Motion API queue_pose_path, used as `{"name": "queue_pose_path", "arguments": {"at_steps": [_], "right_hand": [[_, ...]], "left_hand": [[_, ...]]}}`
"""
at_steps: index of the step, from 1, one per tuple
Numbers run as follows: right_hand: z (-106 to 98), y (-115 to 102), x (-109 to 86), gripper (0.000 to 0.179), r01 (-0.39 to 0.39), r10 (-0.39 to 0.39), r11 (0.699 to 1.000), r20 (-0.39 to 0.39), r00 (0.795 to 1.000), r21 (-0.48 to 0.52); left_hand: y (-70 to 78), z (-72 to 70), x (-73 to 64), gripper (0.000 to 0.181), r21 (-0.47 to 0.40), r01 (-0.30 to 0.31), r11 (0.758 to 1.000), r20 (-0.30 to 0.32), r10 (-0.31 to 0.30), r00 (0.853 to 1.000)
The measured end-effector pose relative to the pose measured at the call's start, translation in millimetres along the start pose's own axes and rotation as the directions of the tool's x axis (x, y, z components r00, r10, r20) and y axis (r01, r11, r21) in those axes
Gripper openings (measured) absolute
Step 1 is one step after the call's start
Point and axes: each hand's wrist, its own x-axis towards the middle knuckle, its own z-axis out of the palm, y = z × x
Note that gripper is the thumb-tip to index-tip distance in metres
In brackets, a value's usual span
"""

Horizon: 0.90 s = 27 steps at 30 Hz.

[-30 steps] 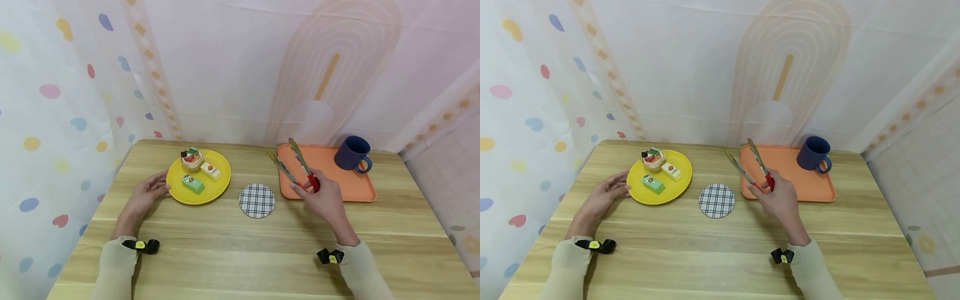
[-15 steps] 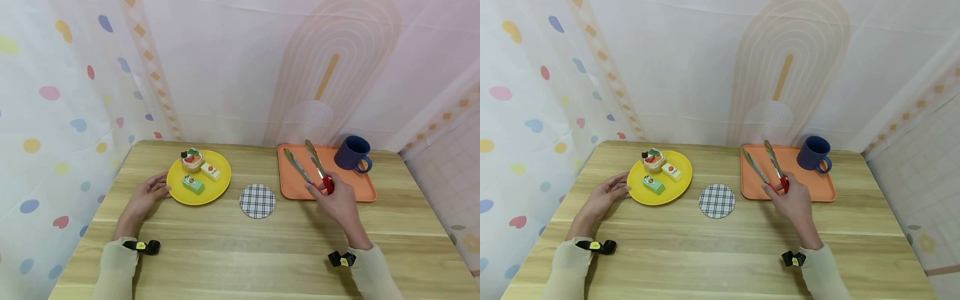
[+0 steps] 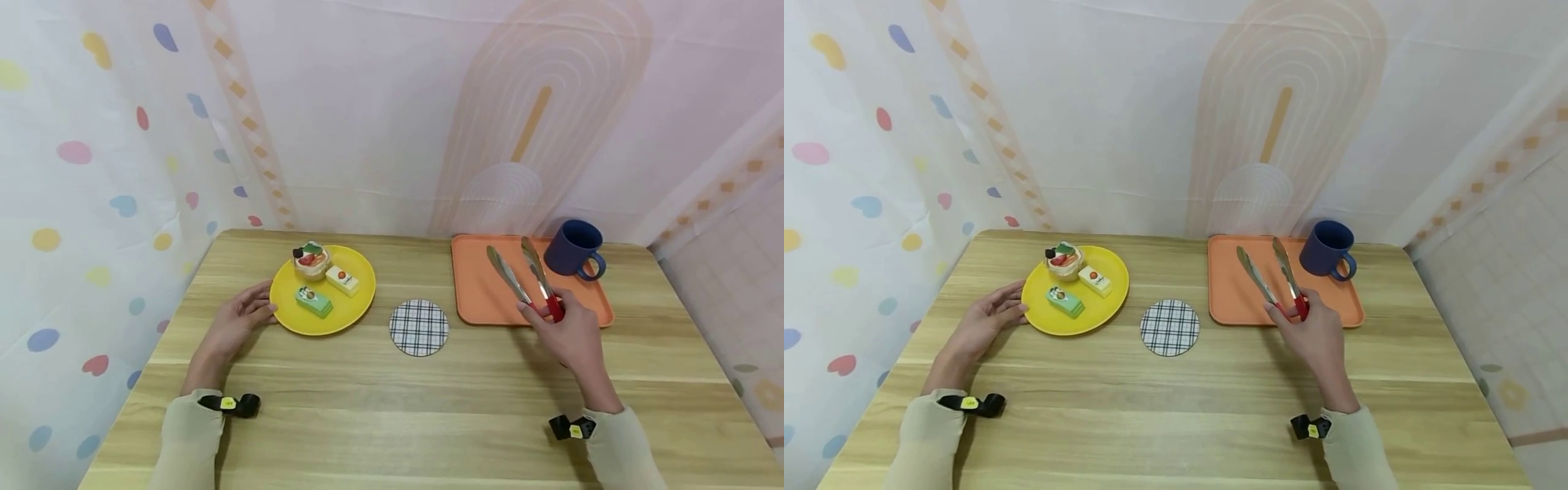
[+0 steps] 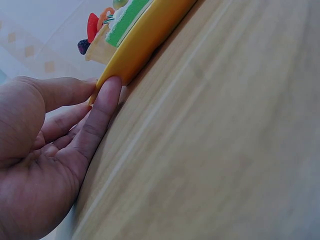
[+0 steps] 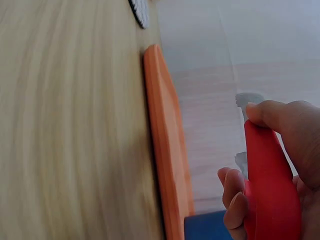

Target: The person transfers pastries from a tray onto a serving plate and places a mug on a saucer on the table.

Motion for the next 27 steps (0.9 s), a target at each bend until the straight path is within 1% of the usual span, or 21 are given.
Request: {"name": "queue_pose_path", "arguments": {"at_steps": [10, 19, 27], "right_hand": [[-7, 19, -3.0, 0.08, -0.081, 0.082, 0.996, 0.02, 0.996, -0.045], [-16, 33, -9.0, 0.089, -0.189, 0.193, 0.977, 0.037, 0.981, -0.097], [-17, 43, -15.5, 0.087, -0.201, 0.203, 0.976, 0.016, 0.979, -0.087]], "left_hand": [[2.6, 0.5, -2.1, 0.066, -0.008, 0.01, 1.0, -0.007, -0.01, 1.0], [2.3, 1.0, -0.4, 0.066, -0.005, 0.007, 1.0, -0.006, -0.007, 1.0], [0.3, -0.4, -0.4, 0.066, -0.011, 0.002, 1.0, -0.004, -0.002, 1.0]]}}
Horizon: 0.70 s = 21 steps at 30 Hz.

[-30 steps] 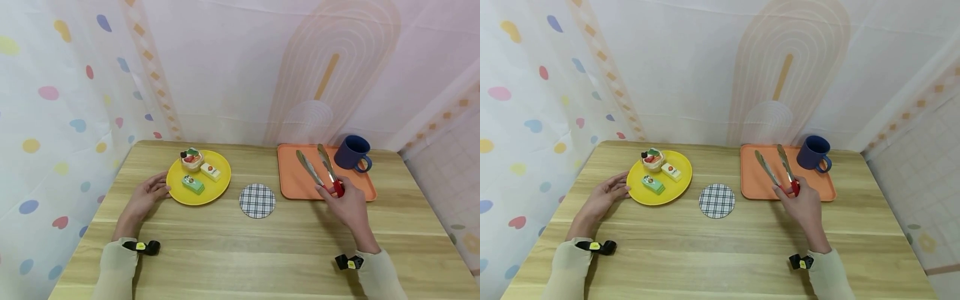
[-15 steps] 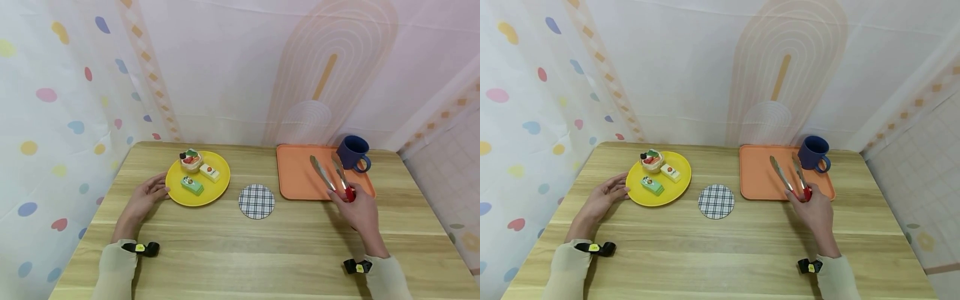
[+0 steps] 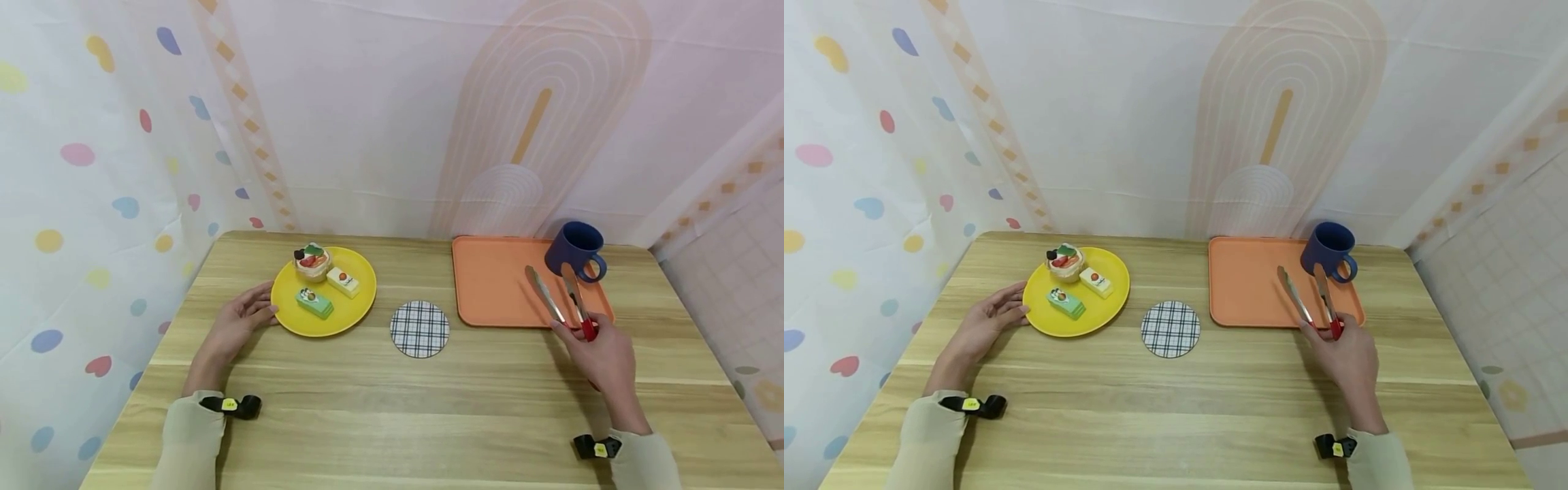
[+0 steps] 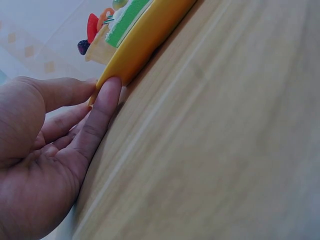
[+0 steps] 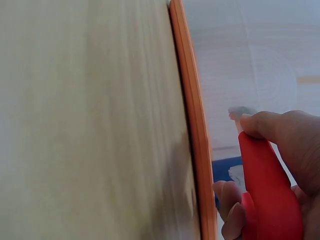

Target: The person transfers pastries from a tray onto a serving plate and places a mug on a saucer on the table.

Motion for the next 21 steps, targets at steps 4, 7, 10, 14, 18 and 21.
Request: {"name": "queue_pose_path", "arguments": {"at_steps": [4, 7, 10, 14, 18, 21], "right_hand": [[0, 6, -2.9, 0.081, -0.036, 0.036, 0.999, -0.005, 0.999, -0.018], [-1, 8, -4.5, 0.076, -0.062, 0.062, 0.997, -0.003, 0.998, -0.045], [-1, 10, -6.8, 0.076, -0.069, 0.069, 0.995, 0.005, 0.998, -0.07], [-1, 11, -10.4, 0.076, -0.078, 0.079, 0.994, 0.019, 0.997, -0.083], [-1, 12, -13.9, 0.073, -0.101, 0.103, 0.991, 0.02, 0.995, -0.084], [-2, 12, -15.6, 0.071, -0.115, 0.118, 0.99, 0.028, 0.993, -0.087]], "left_hand": [[-1.2, -0.2, 0.2, 0.065, -0.004, 0.009, 1.0, -0.006, -0.009, 1.0], [-1.3, -0.1, 0.2, 0.065, -0.005, 0.012, 1.0, -0.008, -0.012, 1.0], [-1.4, 0.2, 0.1, 0.065, 0.003, 0.012, 1.0, -0.006, -0.012, 1.0], [-0.4, 1.3, -0.3, 0.065, 0.005, 0.018, 1.0, -0.008, -0.018, 1.0], [1.1, 1.3, -0.6, 0.065, 0.009, 0.016, 1.0, -0.003, -0.016, 1.0], [1.2, 0.2, -0.1, 0.066, 0.017, 0.009, 1.0, 0.0, -0.009, 1.0]]}}
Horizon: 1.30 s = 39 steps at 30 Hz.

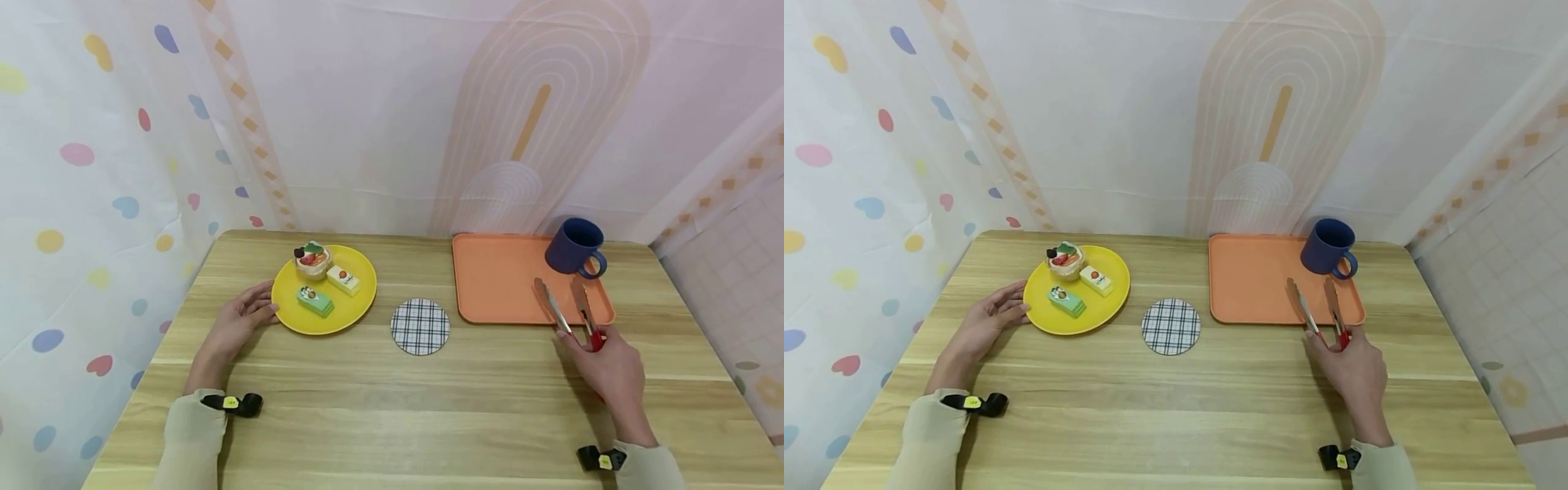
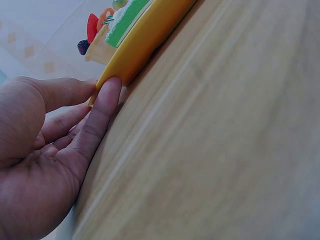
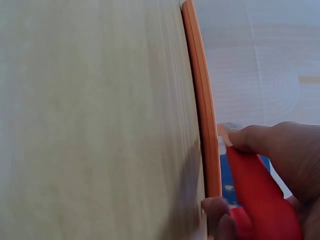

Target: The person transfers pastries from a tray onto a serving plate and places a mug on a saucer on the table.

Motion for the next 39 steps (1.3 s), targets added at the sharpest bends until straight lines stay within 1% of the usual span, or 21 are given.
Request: {"name": "queue_pose_path", "arguments": {"at_steps": [4, 11, 15, 18, 25, 28, 32, 39], "right_hand": [[-0.1, -1.5, -1.3, 0.074, -0.014, 0.014, 1.0, 0.023, 1.0, -0.007], [-0.1, -3.6, -5.6, 0.092, -0.046, 0.049, 0.998, 0.058, 0.997, -0.049], [-2.3, -6.1, -7.5, 0.091, -0.088, 0.094, 0.993, 0.083, 0.992, -0.073], [-3.6, -6.8, -7.8, 0.088, -0.099, 0.108, 0.991, 0.1, 0.989, -0.089], [-4.3, -9.2, -6.6, 0.083, -0.088, 0.1, 0.99, 0.107, 0.989, -0.11], [-5.2, -9.7, -6.0, 0.08, -0.075, 0.089, 0.989, 0.112, 0.99, -0.125], [-6.0, -9.7, -5.0, 0.081, -0.058, 0.075, 0.989, 0.12, 0.99, -0.138], [-7.1, -7.7, -5.7, 0.082, -0.051, 0.07, 0.99, 0.144, 0.987, -0.131]], "left_hand": [[0.3, -0.3, 0.5, 0.065, 0.003, -0.001, 1.0, -0.005, 0.001, 1.0], [-0.1, 0.0, -1.2, 0.066, 0.0, 0.001, 1.0, -0.01, -0.001, 1.0], [-1.4, 0.6, -2.0, 0.066, -0.011, 0.004, 1.0, -0.01, -0.004, 1.0], [-1.5, 1.1, -1.4, 0.065, -0.015, 0.011, 1.0, -0.008, -0.011, 1.0], [2.0, -0.1, -1.3, 0.064, 0.01, 0.018, 1.0, -0.01, -0.018, 1.0], [2.0, -0.1, -1.0, 0.065, 0.001, 0.028, 1.0, -0.019, -0.028, 0.999], [1.2, 0.0, -0.9, 0.066, -0.013, 0.036, 0.999, -0.028, -0.036, 0.999], [1.8, 1.1, -0.1, 0.066, -0.035, 0.017, 0.999, -0.024, -0.018, 1.0]]}}
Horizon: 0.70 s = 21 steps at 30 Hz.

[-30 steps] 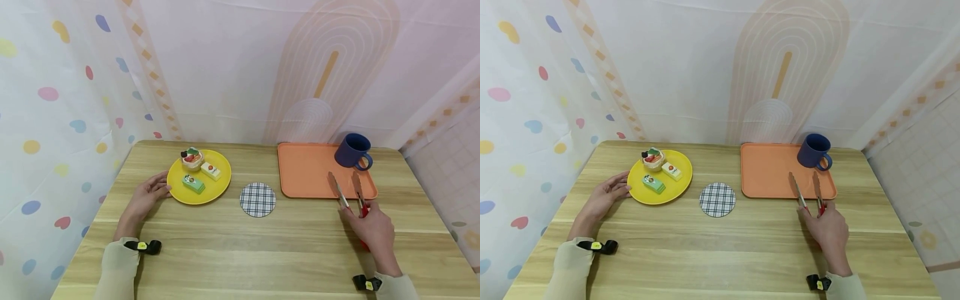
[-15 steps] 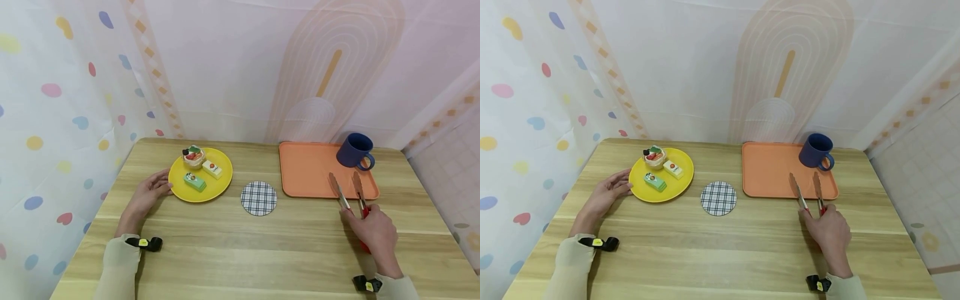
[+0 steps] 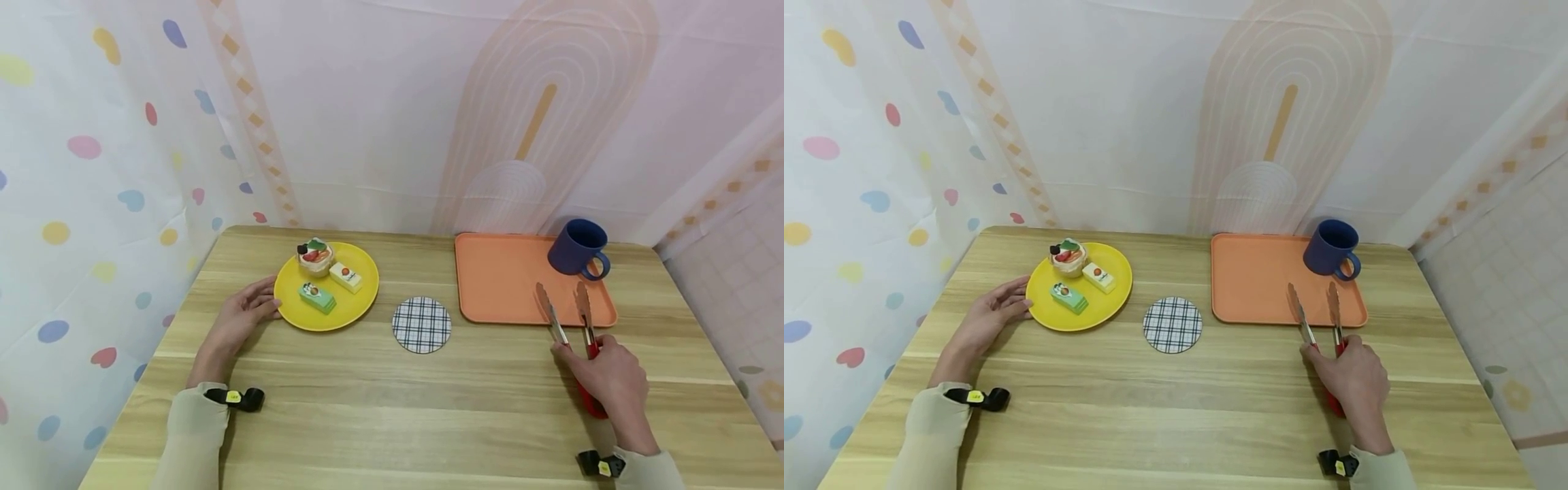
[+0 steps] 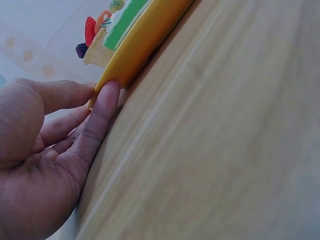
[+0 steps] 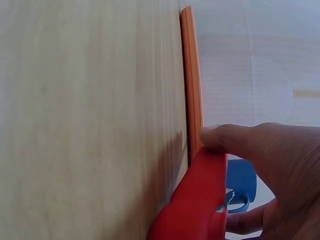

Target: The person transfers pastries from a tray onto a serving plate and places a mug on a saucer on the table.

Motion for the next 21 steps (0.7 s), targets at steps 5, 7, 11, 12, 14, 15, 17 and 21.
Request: {"name": "queue_pose_path", "arguments": {"at_steps": [5, 7, 11, 12, 14, 15, 17, 21], "right_hand": [[-1, 4, -0.6, 0.083, 0.034, -0.034, 0.999, 0.027, 0.999, 0.013], [-1, 5, 0.5, 0.085, 0.066, -0.067, 0.998, 0.045, 0.997, 0.022], [-3, 9, 4.1, 0.097, 0.146, -0.149, 0.989, 0.079, 0.986, 0.036], [-4, 9, 4.9, 0.099, 0.163, -0.166, 0.986, 0.085, 0.982, 0.038], [-5, 11, 5.9, 0.103, 0.192, -0.195, 0.981, 0.092, 0.977, 0.039], [-5, 12, 6.2, 0.103, 0.201, -0.204, 0.979, 0.093, 0.974, 0.04], [-6, 14, 6.3, 0.101, 0.214, -0.218, 0.976, 0.089, 0.972, 0.05], [-7, 15, 5.9, 0.095, 0.242, -0.247, 0.967, 0.057, 0.967, 0.079]], "left_hand": [[1.2, 2.3, -0.4, 0.066, 0.005, -0.001, 1.0, -0.003, 0.001, 1.0], [2.5, 2.8, -1.4, 0.066, 0.014, 0.006, 1.0, -0.012, -0.006, 1.0], [6.3, 3.4, -3.6, 0.066, 0.056, 0.01, 0.998, -0.027, -0.008, 1.0], [7.5, 3.8, -4.3, 0.067, 0.071, 0.007, 0.997, -0.028, -0.005, 1.0], [9.4, 4.6, -5.2, 0.068, 0.102, -0.005, 0.995, -0.028, 0.007, 1.0], [10.4, 5.0, -5.7, 0.069, 0.116, -0.01, 0.993, -0.03, 0.013, 0.999], [13.1, 6.0, -7.0, 0.07, 0.158, -0.02, 0.987, -0.043, 0.027, 0.999], [19.9, 7.0, -10.6, 0.074, 0.249, -0.022, 0.968, -0.091, 0.045, 0.995]]}}
